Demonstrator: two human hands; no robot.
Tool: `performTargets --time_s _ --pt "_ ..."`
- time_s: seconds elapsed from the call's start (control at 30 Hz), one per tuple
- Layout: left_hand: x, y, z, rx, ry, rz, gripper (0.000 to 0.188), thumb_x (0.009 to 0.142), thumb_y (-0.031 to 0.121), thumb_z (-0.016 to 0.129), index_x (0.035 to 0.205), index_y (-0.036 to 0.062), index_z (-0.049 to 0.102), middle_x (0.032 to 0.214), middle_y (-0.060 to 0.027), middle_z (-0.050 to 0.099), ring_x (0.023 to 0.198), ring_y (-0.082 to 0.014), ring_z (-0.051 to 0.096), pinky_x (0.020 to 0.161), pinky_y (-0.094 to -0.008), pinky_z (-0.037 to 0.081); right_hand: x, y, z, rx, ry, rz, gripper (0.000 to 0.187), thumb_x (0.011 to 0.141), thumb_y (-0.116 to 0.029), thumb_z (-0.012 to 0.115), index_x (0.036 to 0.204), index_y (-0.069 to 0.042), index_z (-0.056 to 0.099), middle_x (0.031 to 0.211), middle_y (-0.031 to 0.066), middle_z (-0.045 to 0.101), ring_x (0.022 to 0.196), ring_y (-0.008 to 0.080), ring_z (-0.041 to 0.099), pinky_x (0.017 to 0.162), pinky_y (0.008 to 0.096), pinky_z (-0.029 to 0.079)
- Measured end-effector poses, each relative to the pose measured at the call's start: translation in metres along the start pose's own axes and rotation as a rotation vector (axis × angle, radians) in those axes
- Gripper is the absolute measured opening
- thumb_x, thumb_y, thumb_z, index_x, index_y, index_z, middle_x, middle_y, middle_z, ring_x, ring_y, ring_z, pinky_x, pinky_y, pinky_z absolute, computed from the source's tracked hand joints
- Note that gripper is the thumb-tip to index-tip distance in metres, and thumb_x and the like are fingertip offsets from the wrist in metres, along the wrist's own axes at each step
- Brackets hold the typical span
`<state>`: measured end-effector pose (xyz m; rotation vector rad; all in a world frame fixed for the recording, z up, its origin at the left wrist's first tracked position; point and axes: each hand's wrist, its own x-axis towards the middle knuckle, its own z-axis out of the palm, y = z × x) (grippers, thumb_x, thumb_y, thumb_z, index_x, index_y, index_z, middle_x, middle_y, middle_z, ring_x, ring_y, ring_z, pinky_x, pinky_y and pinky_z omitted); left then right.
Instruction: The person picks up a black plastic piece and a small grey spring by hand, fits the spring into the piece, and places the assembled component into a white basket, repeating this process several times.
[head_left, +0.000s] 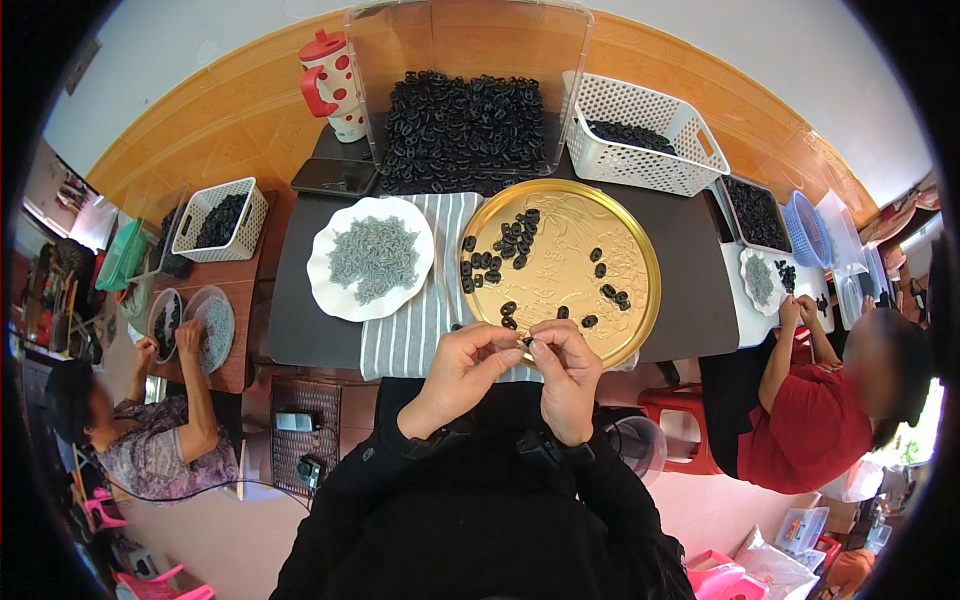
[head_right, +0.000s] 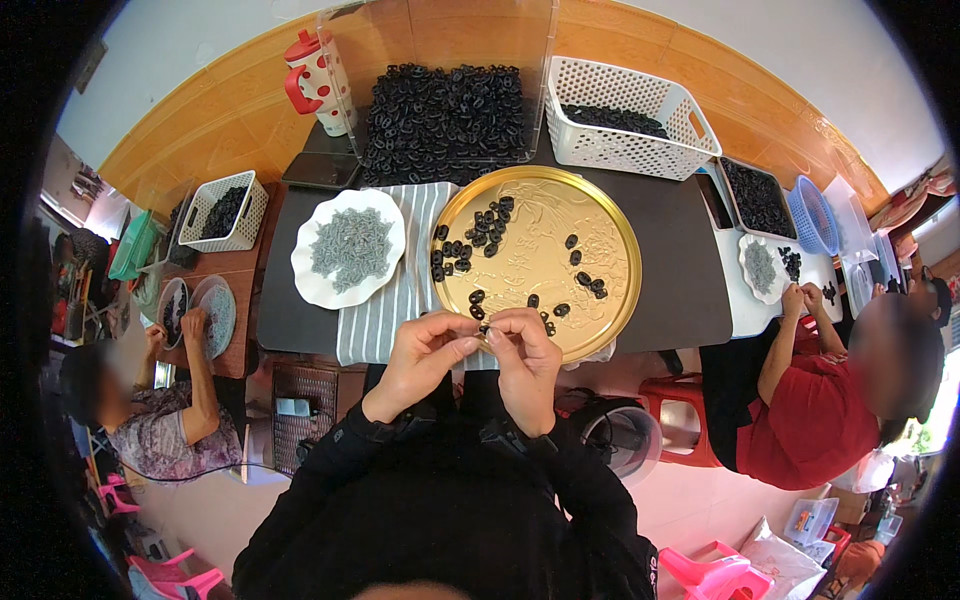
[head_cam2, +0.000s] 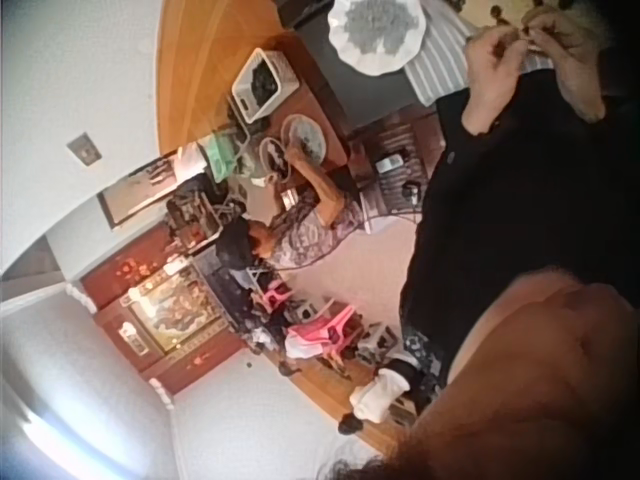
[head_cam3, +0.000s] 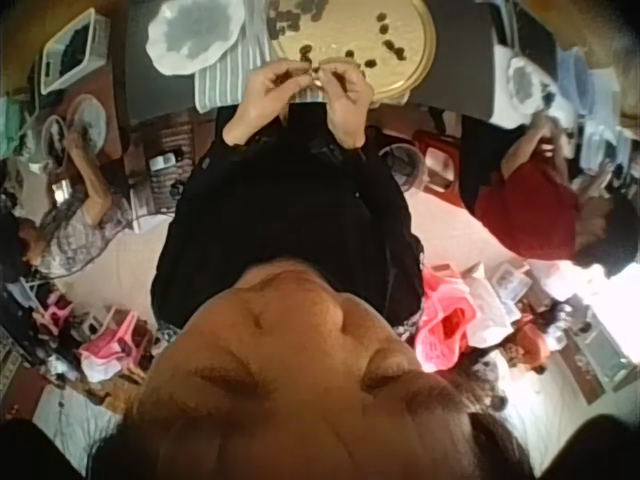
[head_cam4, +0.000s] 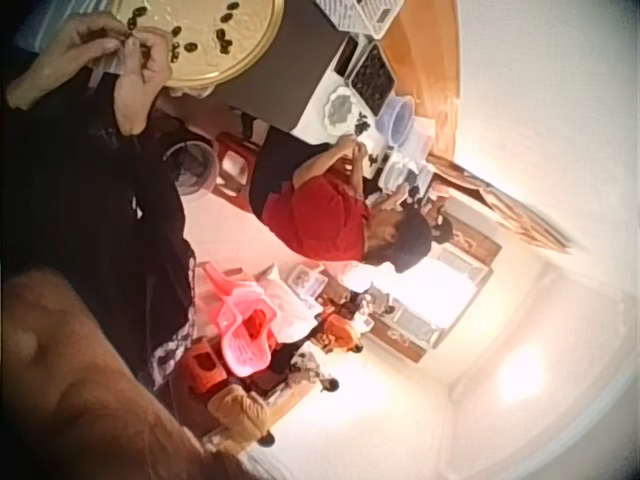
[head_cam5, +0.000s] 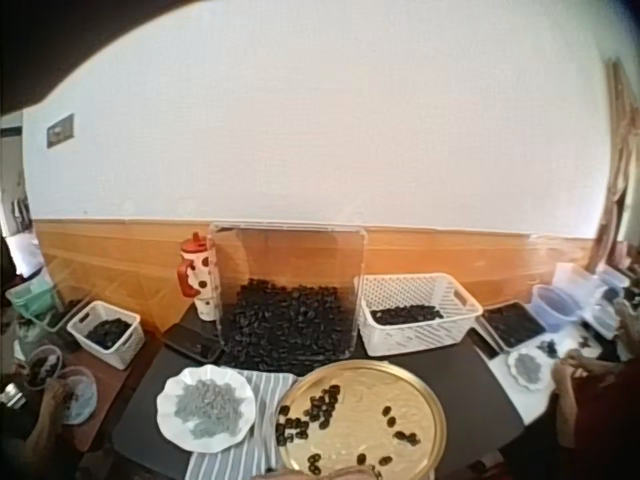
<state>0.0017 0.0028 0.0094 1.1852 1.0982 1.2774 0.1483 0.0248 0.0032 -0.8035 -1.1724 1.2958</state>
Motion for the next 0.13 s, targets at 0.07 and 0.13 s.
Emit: performTargets --time_s 0.07,0.13 --pt "-0.0003 -0.0026 -0.0037 0.042 -0.046 0.037 0.018 0.084 0.0 0.064 0.101 -0.0035 0.063 0.091 -0.0076 0.062 0.081 -0.0109 0.059 0.07 -0.0232 0.047 -0.0001 -0.0011 -0.0006 -0.018 -0.012 -0.013 0.003 0.087 0.002 0.058 0.088 0.001 0.059 0.096 0.0057 0.056 0.083 0.0095 0.052 0.073 0.0215 0.043" --pt "-0.0007 -0.0036 -0.0074 0.089 -0.109 0.048 0.015 0.088 0.001 0.06 0.102 -0.002 0.064 0.094 -0.0085 0.061 0.085 -0.0117 0.059 0.076 -0.0235 0.047 -0.0012 0.0011 -0.0023 -0.042 -0.076 -0.051 0.004 0.088 0.001 0.057 0.09 0.0 0.06 0.098 0.0056 0.056 0.083 0.0096 0.052 0.076 0.0216 0.042"
